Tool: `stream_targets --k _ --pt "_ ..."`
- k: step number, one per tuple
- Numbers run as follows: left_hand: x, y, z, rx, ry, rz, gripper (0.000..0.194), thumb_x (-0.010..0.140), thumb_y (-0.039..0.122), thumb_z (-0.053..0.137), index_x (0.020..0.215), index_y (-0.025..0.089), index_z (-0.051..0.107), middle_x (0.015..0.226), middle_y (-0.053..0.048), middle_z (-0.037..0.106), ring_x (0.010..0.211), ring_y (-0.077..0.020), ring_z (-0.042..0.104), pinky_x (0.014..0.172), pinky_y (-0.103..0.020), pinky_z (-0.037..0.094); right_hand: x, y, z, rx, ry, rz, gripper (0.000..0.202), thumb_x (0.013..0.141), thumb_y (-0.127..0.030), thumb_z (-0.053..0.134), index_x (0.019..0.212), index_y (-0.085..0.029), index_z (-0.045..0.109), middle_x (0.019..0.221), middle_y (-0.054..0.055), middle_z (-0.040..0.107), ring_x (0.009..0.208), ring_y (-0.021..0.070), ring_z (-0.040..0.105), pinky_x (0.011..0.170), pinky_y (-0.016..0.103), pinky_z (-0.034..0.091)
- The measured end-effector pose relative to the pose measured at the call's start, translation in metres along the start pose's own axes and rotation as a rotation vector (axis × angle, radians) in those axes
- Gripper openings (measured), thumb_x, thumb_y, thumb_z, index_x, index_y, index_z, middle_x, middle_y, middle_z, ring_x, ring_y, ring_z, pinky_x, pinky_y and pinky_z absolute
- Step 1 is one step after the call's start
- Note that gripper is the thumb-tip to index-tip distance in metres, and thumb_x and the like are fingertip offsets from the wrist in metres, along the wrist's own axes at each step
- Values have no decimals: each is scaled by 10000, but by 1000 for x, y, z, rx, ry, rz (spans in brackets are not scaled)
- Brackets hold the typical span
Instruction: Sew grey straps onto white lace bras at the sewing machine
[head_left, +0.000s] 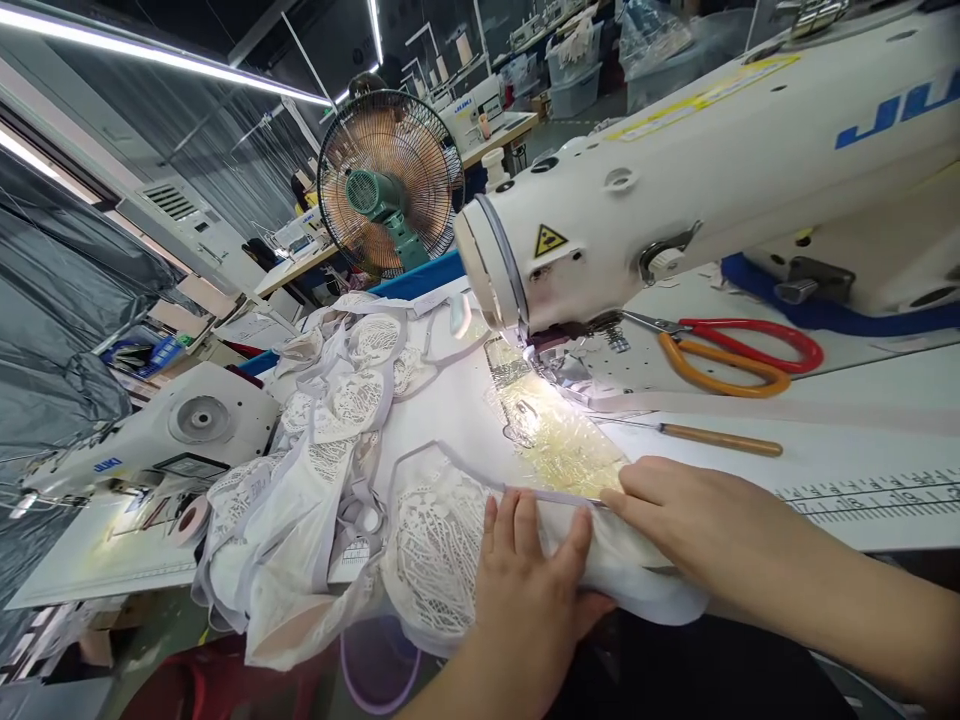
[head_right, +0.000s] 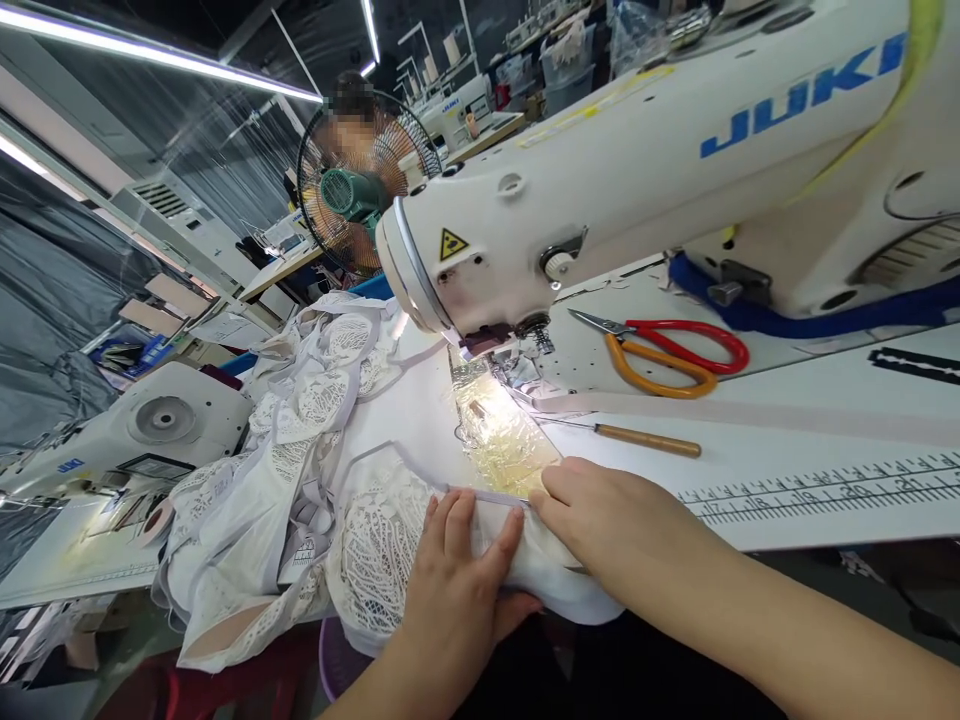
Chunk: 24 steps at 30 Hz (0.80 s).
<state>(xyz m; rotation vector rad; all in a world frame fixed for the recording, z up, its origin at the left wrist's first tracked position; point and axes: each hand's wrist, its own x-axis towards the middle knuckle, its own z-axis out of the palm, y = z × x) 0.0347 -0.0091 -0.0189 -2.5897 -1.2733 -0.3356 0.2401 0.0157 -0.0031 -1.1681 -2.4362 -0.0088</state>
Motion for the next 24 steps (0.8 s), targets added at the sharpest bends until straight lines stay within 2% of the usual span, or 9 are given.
stream_targets --k 4,8,11,13,15,17,20,24 --pt "1 0 -2 7 -19 -3 759 635 603 664 1306 324 445 1243 -150 452 1164 -349 451 943 -570 392 -12 4 -2 -13 5 69 237 629 -9 485 723 -202 585 662 9 502 593 177 496 513 284 281" --pt "3 3 -6 12 -19 11 766 637 601 665 1300 278 457 1281 -175 448 1200 -365 430 950 -578 385 -15 3 -4 22 -6 153 210 720 -63 510 824 -222 601 704 6 515 664 186 511 536 280 304" --pt "6 10 -9 -23 -33 29 752 683 608 618 1287 187 467 1312 -197 445 1229 -363 405 974 -591 360 -15 1 -2 41 3 195 228 789 -77 455 867 -232 604 714 8 530 667 177 514 530 272 310" --pt "8 16 -9 -71 -26 50 751 737 615 545 1275 97 465 1306 -196 468 1248 -335 390 1019 -549 342 -15 0 2 59 32 197 235 806 -87 430 868 -227 608 706 8 535 648 170 513 521 267 314" --pt "9 21 -6 -113 -18 75 756 780 589 493 1267 12 450 1297 -202 482 1268 -303 369 1045 -456 355 -16 0 7 71 63 182 226 812 -104 426 866 -219 613 701 10 536 644 171 513 525 269 329" --pt "10 23 -3 -140 8 101 749 792 556 484 1255 -32 448 1292 -216 481 1278 -298 353 1041 -397 372 -17 1 11 76 72 175 222 818 -114 421 860 -215 614 698 11 535 641 173 508 531 274 339" --pt "10 22 -1 -161 29 123 748 778 573 491 1275 16 450 1291 -215 472 1276 -316 348 1034 -426 369 -18 2 13 79 49 180 214 820 -118 430 870 -217 613 704 12 534 647 173 504 532 274 331" --pt "12 19 -2 -137 -3 139 724 754 601 524 1354 219 389 1305 -184 438 1255 -322 378 982 -470 405 -17 0 11 79 -3 196 197 804 -114 479 915 -216 606 740 10 548 685 180 519 523 267 309"
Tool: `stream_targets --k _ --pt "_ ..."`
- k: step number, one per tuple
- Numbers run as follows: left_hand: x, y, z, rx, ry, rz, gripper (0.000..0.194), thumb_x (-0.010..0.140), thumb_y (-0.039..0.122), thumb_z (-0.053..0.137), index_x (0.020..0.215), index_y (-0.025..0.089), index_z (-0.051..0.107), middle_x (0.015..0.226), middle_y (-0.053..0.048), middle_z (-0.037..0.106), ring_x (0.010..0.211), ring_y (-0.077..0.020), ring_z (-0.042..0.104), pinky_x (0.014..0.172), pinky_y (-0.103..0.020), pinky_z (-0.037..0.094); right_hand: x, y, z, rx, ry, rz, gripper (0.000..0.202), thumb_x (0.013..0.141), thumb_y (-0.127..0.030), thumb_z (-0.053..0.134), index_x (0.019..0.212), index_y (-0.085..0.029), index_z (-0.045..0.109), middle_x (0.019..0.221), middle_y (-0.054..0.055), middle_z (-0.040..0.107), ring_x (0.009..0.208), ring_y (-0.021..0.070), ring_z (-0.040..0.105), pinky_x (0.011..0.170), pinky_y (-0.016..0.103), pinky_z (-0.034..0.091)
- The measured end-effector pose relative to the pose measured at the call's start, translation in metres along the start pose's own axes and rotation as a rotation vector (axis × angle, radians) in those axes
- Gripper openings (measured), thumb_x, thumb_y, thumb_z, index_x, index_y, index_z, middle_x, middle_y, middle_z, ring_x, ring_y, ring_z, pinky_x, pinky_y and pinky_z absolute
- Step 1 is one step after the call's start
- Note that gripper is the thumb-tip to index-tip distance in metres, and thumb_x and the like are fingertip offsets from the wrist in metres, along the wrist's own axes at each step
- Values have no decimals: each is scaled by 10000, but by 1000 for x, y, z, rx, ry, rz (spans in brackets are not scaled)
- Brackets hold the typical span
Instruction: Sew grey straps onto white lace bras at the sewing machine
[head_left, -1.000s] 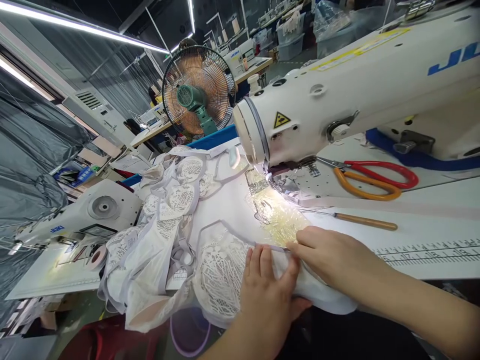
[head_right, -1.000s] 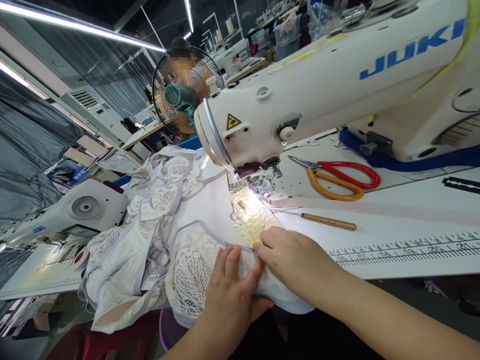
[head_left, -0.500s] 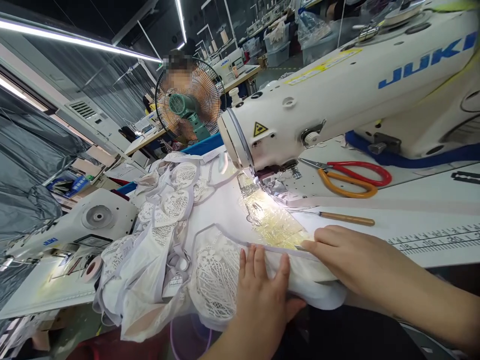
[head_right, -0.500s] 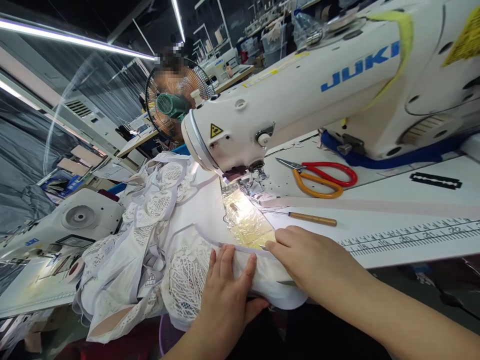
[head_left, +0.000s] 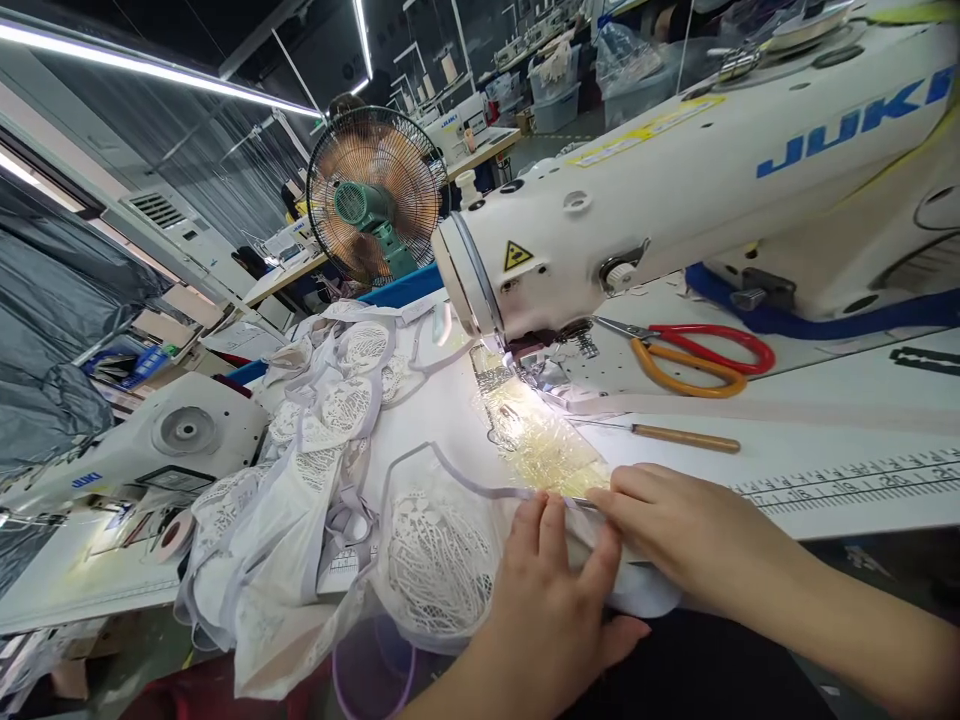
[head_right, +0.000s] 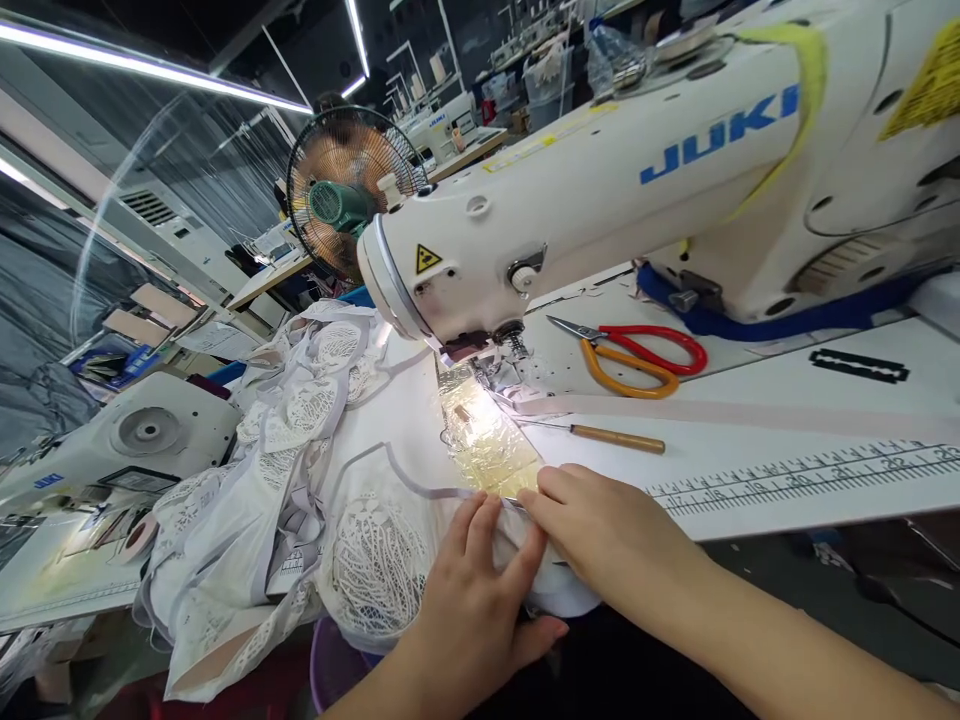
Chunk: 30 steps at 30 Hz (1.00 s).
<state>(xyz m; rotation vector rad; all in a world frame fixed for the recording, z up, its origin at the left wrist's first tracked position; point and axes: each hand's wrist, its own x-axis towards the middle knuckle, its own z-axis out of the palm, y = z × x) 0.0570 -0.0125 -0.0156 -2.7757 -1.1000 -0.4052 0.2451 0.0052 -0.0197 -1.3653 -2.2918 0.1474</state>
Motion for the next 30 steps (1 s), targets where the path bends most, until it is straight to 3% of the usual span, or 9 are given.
stream_targets --k 4,9,14,22,30 --pt "1 2 3 44 21 -15 772 685 635 588 1351 302 383 1271 -180 435 1201 -340 429 938 -487 435 2 -3 -3 -20 -16 -27 217 721 -60 541 868 -205 607 724 9 539 669 186 517 496 267 273" --pt "3 4 6 63 1 -26 870 620 638 647 1371 324 341 1266 -176 418 1181 -346 435 927 -492 442 1 0 -9 -5 -17 -56 220 689 -13 526 790 -199 585 697 5 512 634 177 494 513 277 251" --pt "4 5 2 67 -49 -43 914 580 640 679 1372 341 331 1272 -176 407 1185 -346 427 932 -490 435 -7 7 -12 0 1 -67 212 691 -16 487 747 -208 555 691 4 485 626 174 469 532 281 248" --pt "4 4 0 88 -78 -38 825 641 664 609 1360 352 349 1285 -179 408 1201 -352 420 933 -499 430 -21 15 -16 -33 35 -91 230 681 -9 455 752 -203 555 688 5 470 622 171 455 535 282 246" --pt "5 6 1 94 -105 -41 885 618 673 622 1379 334 322 1289 -188 424 1205 -368 419 941 -517 419 -12 6 -12 -25 51 -63 187 760 -50 484 821 -201 575 702 4 476 655 173 463 533 272 245"
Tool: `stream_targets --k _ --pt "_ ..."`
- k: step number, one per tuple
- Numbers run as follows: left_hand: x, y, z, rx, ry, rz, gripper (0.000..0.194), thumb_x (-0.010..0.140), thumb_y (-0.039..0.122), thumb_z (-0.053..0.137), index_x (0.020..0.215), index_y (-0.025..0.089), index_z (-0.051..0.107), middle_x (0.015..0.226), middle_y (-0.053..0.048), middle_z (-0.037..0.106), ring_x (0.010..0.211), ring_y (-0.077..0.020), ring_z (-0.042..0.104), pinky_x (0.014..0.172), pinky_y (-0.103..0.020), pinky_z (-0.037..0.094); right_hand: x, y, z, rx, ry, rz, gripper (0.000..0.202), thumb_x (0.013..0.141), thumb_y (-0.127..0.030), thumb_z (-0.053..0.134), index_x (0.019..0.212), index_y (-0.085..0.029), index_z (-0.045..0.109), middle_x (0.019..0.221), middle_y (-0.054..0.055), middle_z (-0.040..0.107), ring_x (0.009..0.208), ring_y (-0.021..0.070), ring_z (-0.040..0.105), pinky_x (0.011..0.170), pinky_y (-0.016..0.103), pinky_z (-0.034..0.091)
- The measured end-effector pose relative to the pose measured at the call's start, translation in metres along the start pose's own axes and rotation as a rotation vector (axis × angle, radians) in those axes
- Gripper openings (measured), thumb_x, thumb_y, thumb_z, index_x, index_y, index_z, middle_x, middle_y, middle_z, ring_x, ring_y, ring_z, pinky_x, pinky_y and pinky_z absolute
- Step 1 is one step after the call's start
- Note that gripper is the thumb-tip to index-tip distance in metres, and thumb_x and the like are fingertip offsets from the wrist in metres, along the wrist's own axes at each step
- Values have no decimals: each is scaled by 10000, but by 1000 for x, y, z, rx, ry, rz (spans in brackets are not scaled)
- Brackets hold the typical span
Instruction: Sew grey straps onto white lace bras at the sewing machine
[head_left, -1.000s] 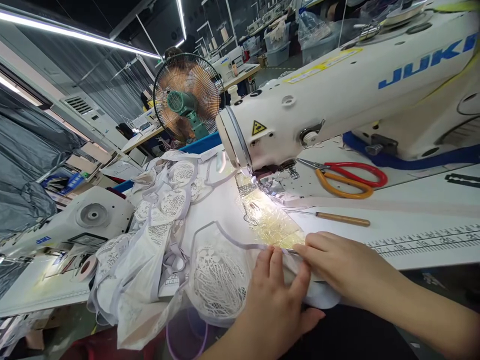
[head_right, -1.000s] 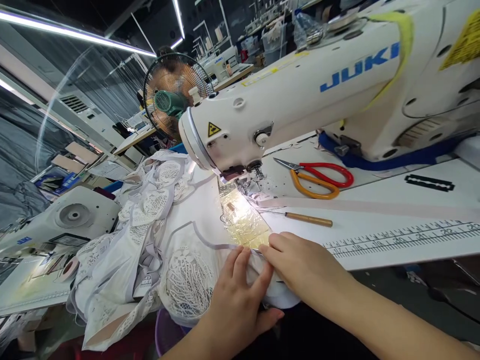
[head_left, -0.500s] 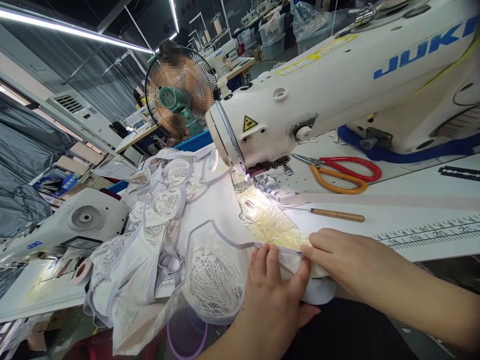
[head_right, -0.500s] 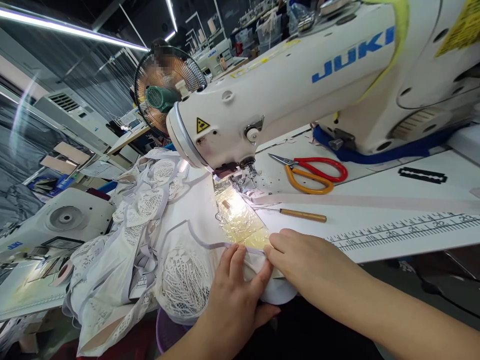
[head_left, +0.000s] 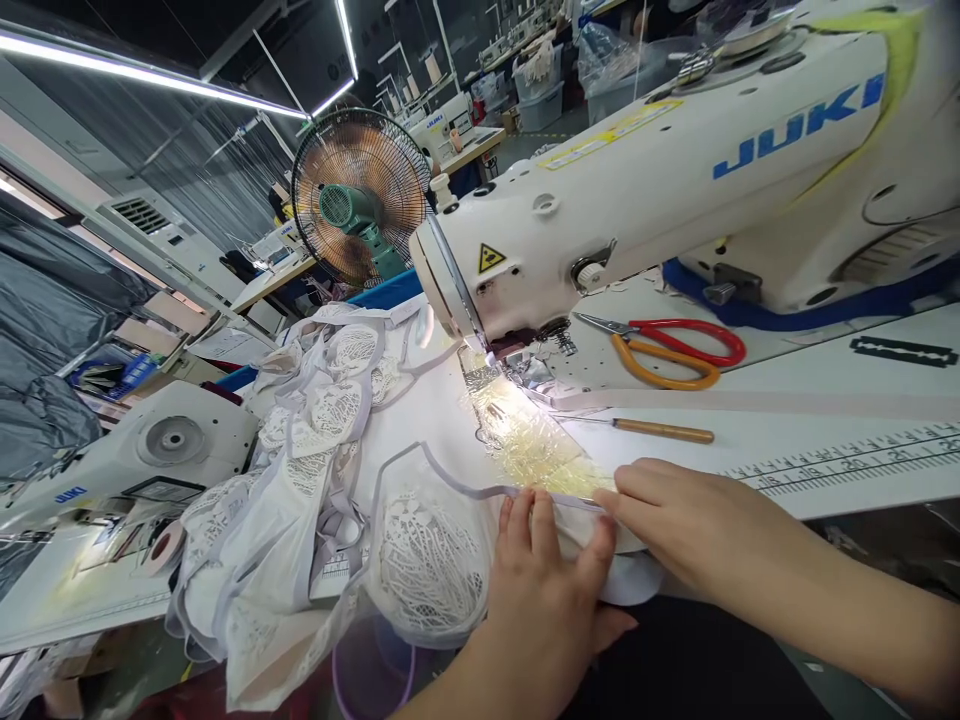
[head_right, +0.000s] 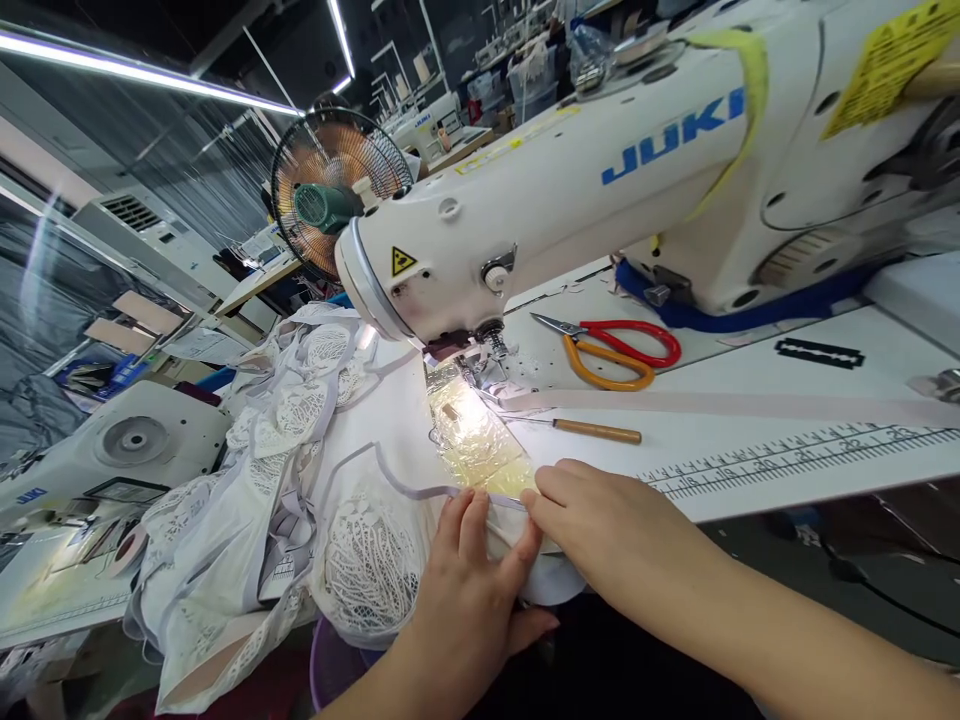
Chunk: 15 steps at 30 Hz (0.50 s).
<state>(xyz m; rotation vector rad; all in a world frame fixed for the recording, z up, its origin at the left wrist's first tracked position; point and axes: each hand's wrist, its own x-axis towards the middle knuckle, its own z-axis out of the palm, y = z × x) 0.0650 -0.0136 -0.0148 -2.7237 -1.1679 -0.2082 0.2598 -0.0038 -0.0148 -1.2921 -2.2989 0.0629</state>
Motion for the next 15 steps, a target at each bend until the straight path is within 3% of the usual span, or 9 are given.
stream_targets --k 5,15 --pt "1 -1 -2 -20 -21 -1 900 613 651 645 1386 342 303 1301 -184 416 1214 -370 410 942 -529 415 1 1 5 12 -19 5 214 720 -12 499 794 -202 565 706 4 478 659 175 465 537 272 243" --pt "1 3 -2 -22 -34 -8 899 578 626 692 1360 344 350 1299 -207 406 1221 -399 404 929 -585 400 -18 12 -7 11 -12 -13 223 714 -24 447 769 -201 572 690 13 491 631 176 466 547 289 288"
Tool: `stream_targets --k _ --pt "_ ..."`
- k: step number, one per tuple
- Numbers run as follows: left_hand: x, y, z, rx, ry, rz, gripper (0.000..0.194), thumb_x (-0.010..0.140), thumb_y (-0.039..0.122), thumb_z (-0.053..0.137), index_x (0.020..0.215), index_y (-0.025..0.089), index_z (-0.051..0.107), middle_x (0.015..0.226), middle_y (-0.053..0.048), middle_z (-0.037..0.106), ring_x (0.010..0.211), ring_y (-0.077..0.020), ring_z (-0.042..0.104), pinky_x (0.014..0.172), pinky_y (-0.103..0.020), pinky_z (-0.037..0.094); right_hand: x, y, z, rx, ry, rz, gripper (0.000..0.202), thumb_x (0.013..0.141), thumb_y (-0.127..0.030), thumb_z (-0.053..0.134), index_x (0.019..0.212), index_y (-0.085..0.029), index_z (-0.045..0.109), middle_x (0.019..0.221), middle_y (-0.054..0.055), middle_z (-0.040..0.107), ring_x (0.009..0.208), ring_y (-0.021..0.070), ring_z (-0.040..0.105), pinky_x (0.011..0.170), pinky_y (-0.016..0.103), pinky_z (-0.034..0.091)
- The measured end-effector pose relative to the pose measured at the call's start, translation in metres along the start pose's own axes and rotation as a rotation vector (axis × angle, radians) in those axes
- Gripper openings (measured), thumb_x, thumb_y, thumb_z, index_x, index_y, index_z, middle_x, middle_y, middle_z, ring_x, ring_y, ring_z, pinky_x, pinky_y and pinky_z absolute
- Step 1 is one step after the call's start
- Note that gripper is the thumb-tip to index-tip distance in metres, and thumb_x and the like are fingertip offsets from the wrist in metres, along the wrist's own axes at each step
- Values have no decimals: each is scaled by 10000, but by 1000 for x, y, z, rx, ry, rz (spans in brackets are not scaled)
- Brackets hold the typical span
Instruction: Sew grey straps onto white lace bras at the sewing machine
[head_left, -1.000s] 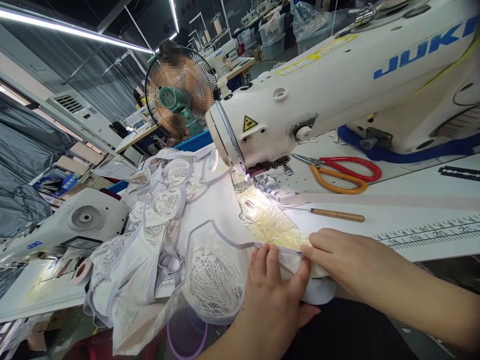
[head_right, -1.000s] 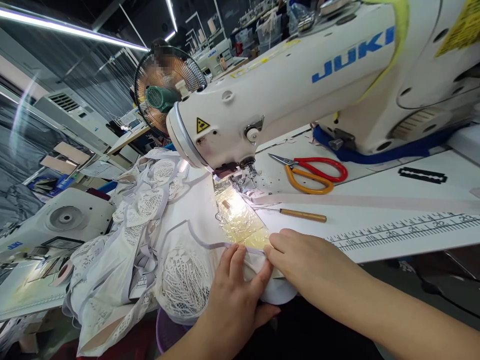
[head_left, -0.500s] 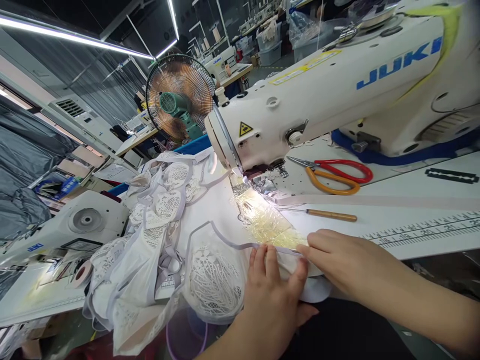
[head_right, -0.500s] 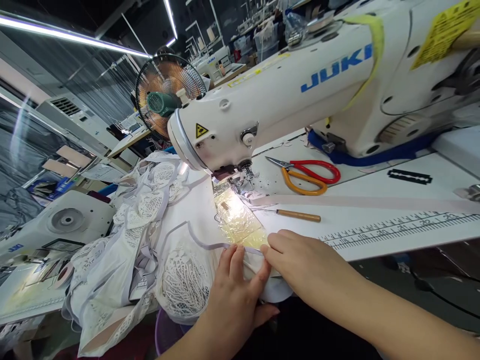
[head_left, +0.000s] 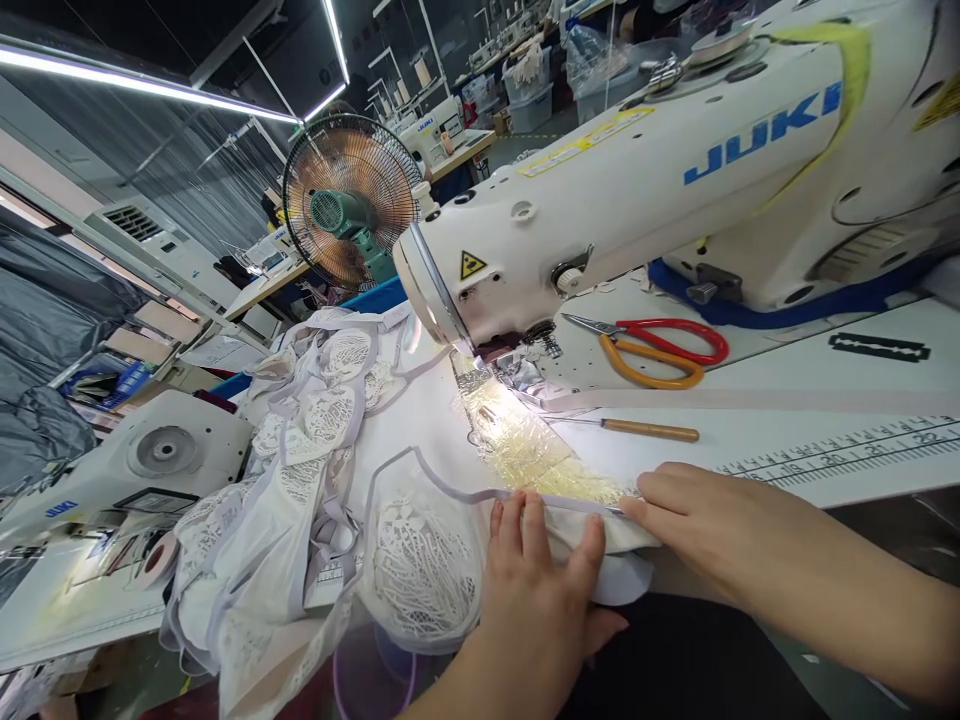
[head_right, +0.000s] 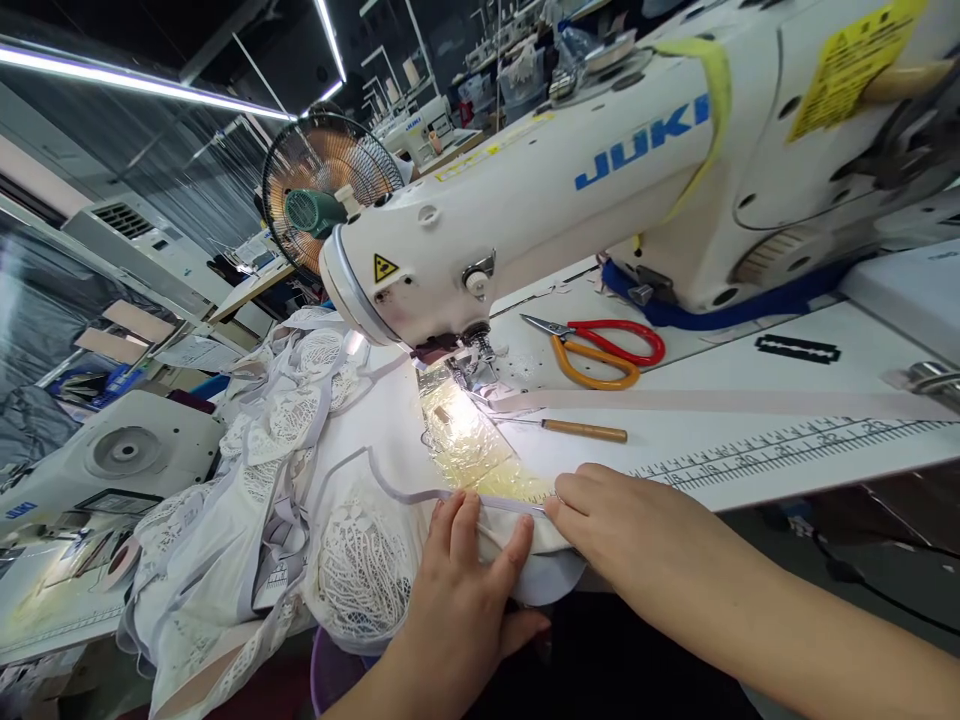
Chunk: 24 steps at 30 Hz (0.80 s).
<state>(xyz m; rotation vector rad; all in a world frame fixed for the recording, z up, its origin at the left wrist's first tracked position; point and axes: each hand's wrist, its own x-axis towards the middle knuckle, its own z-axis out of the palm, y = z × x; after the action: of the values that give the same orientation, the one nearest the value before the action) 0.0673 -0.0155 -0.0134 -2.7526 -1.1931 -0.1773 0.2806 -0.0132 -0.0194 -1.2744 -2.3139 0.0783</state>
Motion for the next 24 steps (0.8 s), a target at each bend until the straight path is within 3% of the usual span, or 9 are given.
stream_targets --k 7,11,13,18,24 --pt "2 7 -2 -7 -56 13 912 618 678 621 1371 238 353 1380 -198 369 1284 -447 288 932 -686 321 -1 3 -15 -18 86 -25 251 778 -32 400 794 -190 594 668 18 514 621 170 496 543 275 328" --pt "4 10 -7 -81 -121 52 867 728 710 457 1373 141 345 1390 -152 397 1317 -431 220 967 -715 237 -1 1 -9 -24 36 17 224 785 -52 438 824 -205 598 681 13 506 635 182 487 538 276 308" --pt "5 11 -8 -113 -108 40 855 738 720 424 1386 172 326 1395 -128 399 1325 -420 210 979 -714 216 0 1 -4 -9 12 30 199 773 -58 467 807 -210 592 688 12 505 641 184 481 538 276 296" --pt "9 15 -5 -106 -39 28 851 680 735 493 1405 372 236 1360 -107 432 1279 -454 288 905 -748 267 5 2 -2 43 22 23 189 754 -53 483 771 -211 584 668 3 493 626 171 459 525 269 275" --pt "14 21 0 11 -72 10 969 551 711 644 1386 403 262 1307 -130 460 1240 -472 328 870 -749 298 4 6 -13 88 -56 17 181 751 -50 491 730 -209 573 668 1 497 621 172 457 531 277 274"
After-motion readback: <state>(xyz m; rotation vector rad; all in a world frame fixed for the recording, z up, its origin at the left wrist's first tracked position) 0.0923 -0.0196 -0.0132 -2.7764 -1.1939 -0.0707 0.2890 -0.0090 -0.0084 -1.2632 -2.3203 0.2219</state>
